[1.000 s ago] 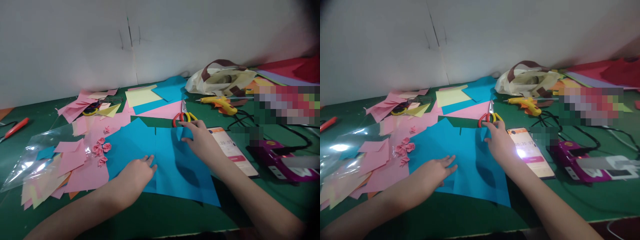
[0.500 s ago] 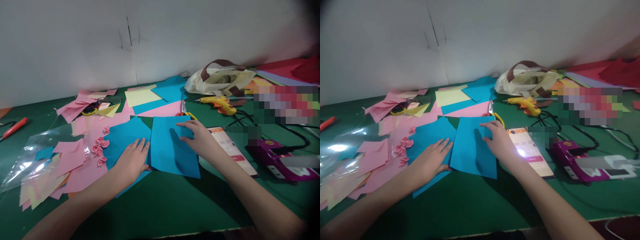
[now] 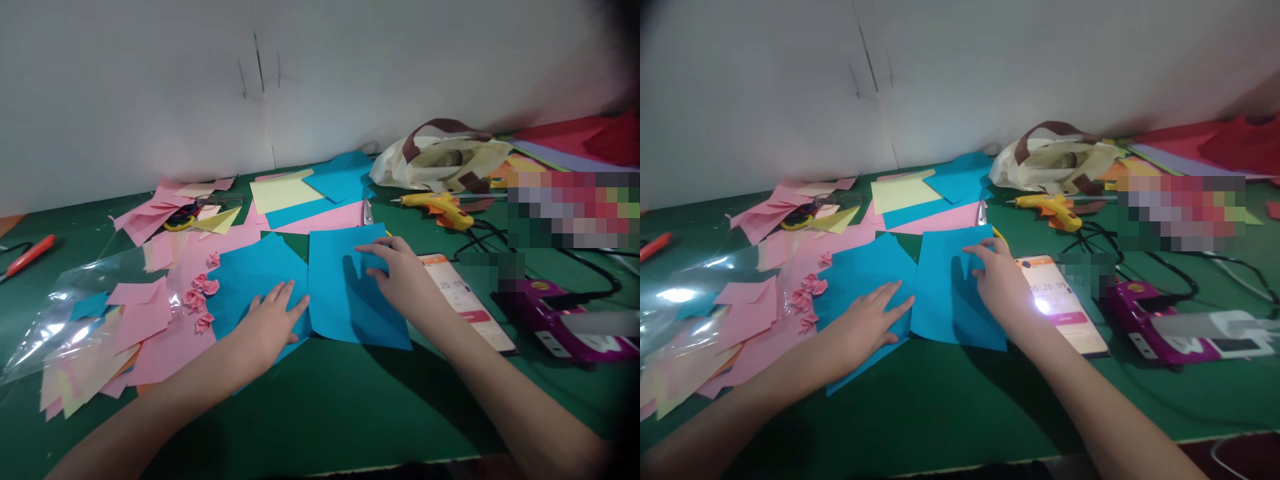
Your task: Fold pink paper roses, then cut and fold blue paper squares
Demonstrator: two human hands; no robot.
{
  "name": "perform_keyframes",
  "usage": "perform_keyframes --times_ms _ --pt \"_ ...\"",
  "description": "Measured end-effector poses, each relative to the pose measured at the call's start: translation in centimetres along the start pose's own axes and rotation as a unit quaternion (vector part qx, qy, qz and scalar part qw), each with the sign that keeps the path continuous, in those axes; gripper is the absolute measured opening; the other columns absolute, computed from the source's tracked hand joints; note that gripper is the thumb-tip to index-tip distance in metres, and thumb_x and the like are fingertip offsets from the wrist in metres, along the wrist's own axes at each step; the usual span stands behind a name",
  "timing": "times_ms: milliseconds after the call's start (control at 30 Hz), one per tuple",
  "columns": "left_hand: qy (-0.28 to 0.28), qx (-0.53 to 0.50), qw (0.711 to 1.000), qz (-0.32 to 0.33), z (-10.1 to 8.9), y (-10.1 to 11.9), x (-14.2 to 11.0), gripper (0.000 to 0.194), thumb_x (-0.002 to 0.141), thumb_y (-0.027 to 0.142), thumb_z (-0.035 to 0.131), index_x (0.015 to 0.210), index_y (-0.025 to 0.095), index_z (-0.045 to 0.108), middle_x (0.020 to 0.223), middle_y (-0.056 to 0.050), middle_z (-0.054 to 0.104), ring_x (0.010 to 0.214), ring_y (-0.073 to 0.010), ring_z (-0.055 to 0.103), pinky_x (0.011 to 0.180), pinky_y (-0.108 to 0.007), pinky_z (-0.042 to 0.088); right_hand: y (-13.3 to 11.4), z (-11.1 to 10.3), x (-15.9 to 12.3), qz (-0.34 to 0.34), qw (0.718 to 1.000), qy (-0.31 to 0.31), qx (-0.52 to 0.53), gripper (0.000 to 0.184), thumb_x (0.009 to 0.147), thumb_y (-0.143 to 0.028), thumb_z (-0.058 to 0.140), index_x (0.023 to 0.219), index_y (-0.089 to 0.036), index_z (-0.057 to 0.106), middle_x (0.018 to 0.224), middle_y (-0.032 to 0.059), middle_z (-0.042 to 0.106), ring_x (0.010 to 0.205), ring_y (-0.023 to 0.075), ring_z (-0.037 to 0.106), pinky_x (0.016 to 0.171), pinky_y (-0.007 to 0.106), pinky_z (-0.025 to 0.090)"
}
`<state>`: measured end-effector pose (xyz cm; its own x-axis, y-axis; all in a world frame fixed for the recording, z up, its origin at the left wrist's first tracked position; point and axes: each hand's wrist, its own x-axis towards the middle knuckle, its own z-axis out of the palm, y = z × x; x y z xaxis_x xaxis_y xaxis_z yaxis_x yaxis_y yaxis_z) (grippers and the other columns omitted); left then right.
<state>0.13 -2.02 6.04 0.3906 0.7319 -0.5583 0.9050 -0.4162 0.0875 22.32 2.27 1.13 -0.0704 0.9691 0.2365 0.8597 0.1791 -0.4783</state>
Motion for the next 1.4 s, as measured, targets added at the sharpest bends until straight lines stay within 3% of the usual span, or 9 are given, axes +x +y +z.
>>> perform_keyframes --times_ms 333,567,733,833,967,1100,1233,1333,1400 --pt "-0.086 -0.085 0.991 0.063 -1.1 -1.2 -1.6 0.077 0.075 0.029 0.07 0.137 0.046 0.027 0.152 -0.005 -0.009 0.135 -0.0358 -0.011 0.102 -0.065 0.013 0.1 -0.5 0.3 0.002 0.998 0.043 -0.054 0.039 0.075 -0.008 0.041 0.102 -0.017 0.067 0.115 0.014 0.052 0.083 0.0247 0.063 0.062 0.036 0.053" --pt "-0.113 -0.088 0.983 0.115 -1.0 -1.7 -1.6 0.081 0.068 0.036 0.075 0.134 0.048 0.03 0.151 -0.005 -0.016 0.131 -0.0399 -0.018 0.098 -0.07 0.008 -0.2 -1.8 0.6 0.007 0.992 0.119 -0.048 0.036 0.082 -0.013 0.039 0.104 -0.017 0.066 0.118 0.0148 0.053 0.095 0.0283 0.06 0.069 0.041 0.053" --pt "-0.109 -0.115 0.975 0.157 -2.0 -2.6 -2.3 0.068 0.067 0.041 0.074 0.128 0.047 0.045 0.153 0.0 -0.001 0.135 -0.0354 -0.012 0.101 -0.064 0.013 -1.2 -1.9 0.7 -0.029 0.99 0.118 0.074 0.031 0.085 -0.016 0.039 0.1 -0.021 0.067 0.113 0.0118 0.058 0.1 0.0259 0.058 0.077 0.041 0.051" --pt "-0.102 -0.177 0.965 0.164 -2.9 -3.6 -2.9 0.037 0.073 0.044 0.067 0.11 0.041 0.063 0.15 0.002 0.026 0.138 -0.0317 0.015 0.102 -0.051 0.031 -1.7 -1.6 0.6 -0.037 0.984 0.108 0.138 0.027 0.085 -0.019 0.043 0.098 -0.024 0.067 0.111 0.0097 0.059 0.1 0.0245 0.059 0.077 0.04 0.051" --pt "0.023 -0.234 0.968 0.085 -4.0 -4.8 -3.5 0.022 0.081 0.048 0.055 0.087 0.031 0.068 0.126 0.002 0.058 0.115 -0.0231 0.053 0.089 -0.034 0.045 -1.8 -1.1 0.6 -0.03 0.972 0.093 0.212 0.023 0.084 -0.02 0.047 0.096 -0.022 0.067 0.109 0.0078 0.061 0.1 0.0227 0.059 0.081 0.04 0.049" --pt "0.198 -0.238 0.951 -0.011 -5.1 -5.9 -3.1 0.025 0.082 0.048 0.052 0.09 0.028 0.066 0.108 0.0 0.066 0.101 -0.0211 0.059 0.083 -0.033 0.047 -1.7 -0.5 0.4 0.015 0.953 0.036 0.301 0.023 0.084 -0.023 0.051 0.101 -0.02 0.065 0.101 0.0071 0.065 0.087 0.0202 0.062 0.075 0.037 0.05" --pt "0.366 -0.166 0.914 -0.058 -6.9 -8.0 0.5 0.026 0.082 0.042 0.054 0.093 0.021 0.065 0.105 -0.005 0.066 0.096 -0.0232 0.059 0.086 -0.036 0.046 -2.5 1.1 -0.3 -0.006 0.941 -0.02 0.339 0.023 0.085 -0.024 0.05 0.101 -0.017 0.064 0.096 0.0079 0.065 0.087 0.0203 0.062 0.074 0.036 0.051" --pt "0.392 -0.145 0.908 0.005 -8.3 -10.0 5.6 0.033 0.079 0.038 0.059 0.103 0.017 0.063 0.113 -0.009 0.063 0.105 -0.0244 0.056 0.092 -0.036 0.042 -3.2 2.8 -1.0 -0.092 0.949 -0.048 0.297 0.021 0.085 -0.02 0.048 0.099 -0.018 0.064 0.103 0.0096 0.063 0.097 0.0204 0.06 0.085 0.038 0.049" --pt "0.353 -0.147 0.921 0.08 -8.7 -11.4 9.1 0.047 0.075 0.038 0.064 0.117 0.018 0.057 0.131 -0.01 0.051 0.121 -0.0253 0.044 0.102 -0.036 0.031 -3.5 3.7 -1.3 -0.154 0.957 -0.066 0.236 0.025 0.086 -0.017 0.046 0.102 -0.02 0.065 0.113 0.0109 0.06 0.105 0.0216 0.057 0.091 0.04 0.046"
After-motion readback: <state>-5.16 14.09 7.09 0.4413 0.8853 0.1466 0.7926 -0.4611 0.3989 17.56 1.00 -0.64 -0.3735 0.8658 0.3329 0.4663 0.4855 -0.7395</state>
